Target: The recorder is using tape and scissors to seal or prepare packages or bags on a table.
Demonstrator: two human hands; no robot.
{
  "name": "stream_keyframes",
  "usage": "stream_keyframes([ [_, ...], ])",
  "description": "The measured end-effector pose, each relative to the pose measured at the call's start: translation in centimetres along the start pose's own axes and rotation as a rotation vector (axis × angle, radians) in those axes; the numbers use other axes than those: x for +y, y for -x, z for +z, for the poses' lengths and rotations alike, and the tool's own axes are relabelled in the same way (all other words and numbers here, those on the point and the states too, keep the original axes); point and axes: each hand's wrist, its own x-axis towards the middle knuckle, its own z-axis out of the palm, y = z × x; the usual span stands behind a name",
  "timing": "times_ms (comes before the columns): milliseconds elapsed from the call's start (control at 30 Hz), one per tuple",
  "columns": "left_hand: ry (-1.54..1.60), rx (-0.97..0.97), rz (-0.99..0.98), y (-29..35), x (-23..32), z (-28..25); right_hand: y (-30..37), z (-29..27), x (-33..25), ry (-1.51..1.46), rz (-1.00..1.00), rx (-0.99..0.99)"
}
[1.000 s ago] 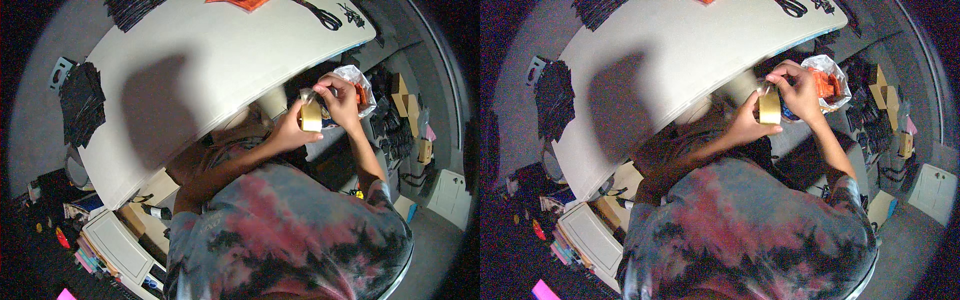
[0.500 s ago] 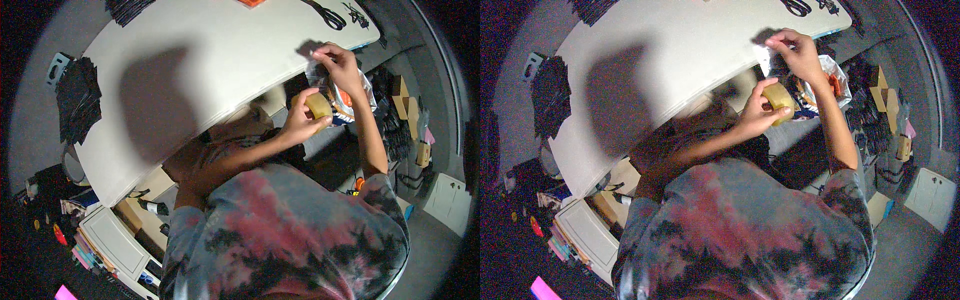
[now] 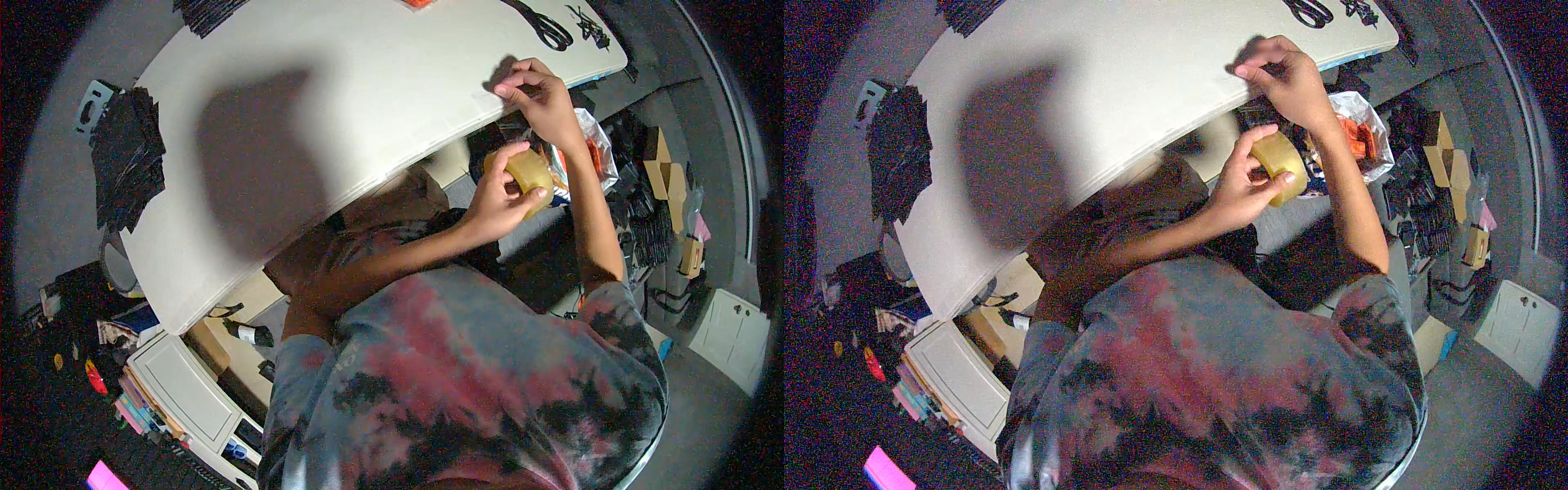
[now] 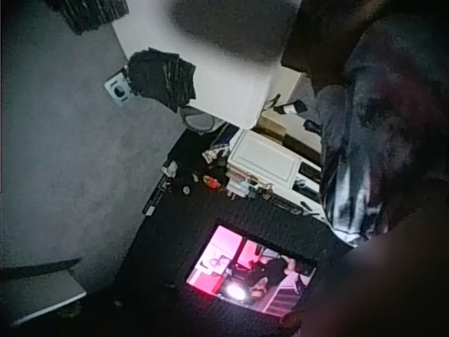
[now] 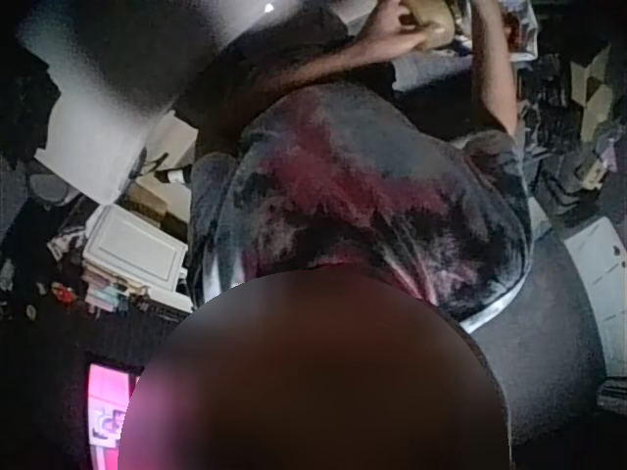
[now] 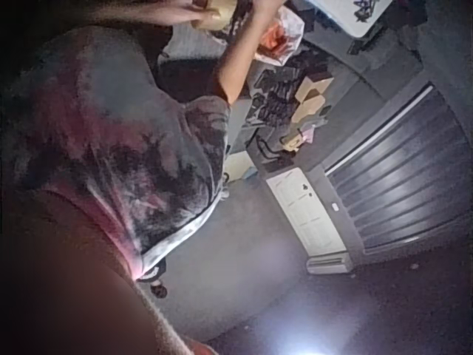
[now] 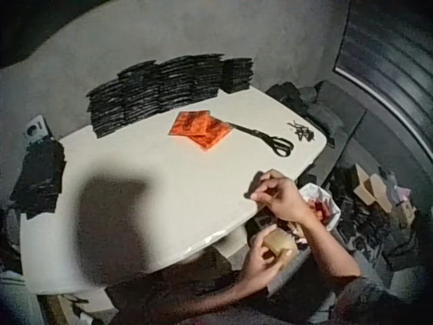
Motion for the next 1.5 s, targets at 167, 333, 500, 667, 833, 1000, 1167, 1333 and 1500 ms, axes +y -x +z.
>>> stream_keyframes([
  [167,0.007,-0.010,0.023,-0.1,-0.8,-0.2,0.0,0.1,-0.3,-0.036,0.051,-0.012],
  [333,0.017,-0.015,0.031,0.2,-0.7,-0.1,0.1,0.1,0.3,-0.012,0.053,-0.015],
  [500,0.022,0.008,0.035,0.2,-0.7,-0.1,0.1,0.3,0.2,0.049,0.003,-0.047],
  [667,0.034,-0.029,0.005,0.2,-0.7,-0.4,0.1,0.1,-0.1,0.075,-0.003,-0.033],
  [833,-0.010,-0.016,0.019,0.2,-0.5,-0.4,0.1,0.0,-0.4,0.086,-0.004,-0.038],
  [1000,-0.002,-0.010,0.037,0.2,-0.8,-0.5,-0.1,0.4,-0.8,0.149,0.005,0.079],
  [1167,0.014,-0.030,0.018,0.1,-1.0,-0.4,-0.7,-1.5,0.7,0.288,0.033,0.160],
  [1333,-0.019,0.002,0.010,0.4,-1.7,-0.9,1.4,-2.0,-3.7,0.414,-0.190,0.046],
  [1500,-0.002,-0.012,-0.037,0.3,-3.2,-0.9,4.0,-1.3,-5.9,0.624,-0.315,-0.293],
])
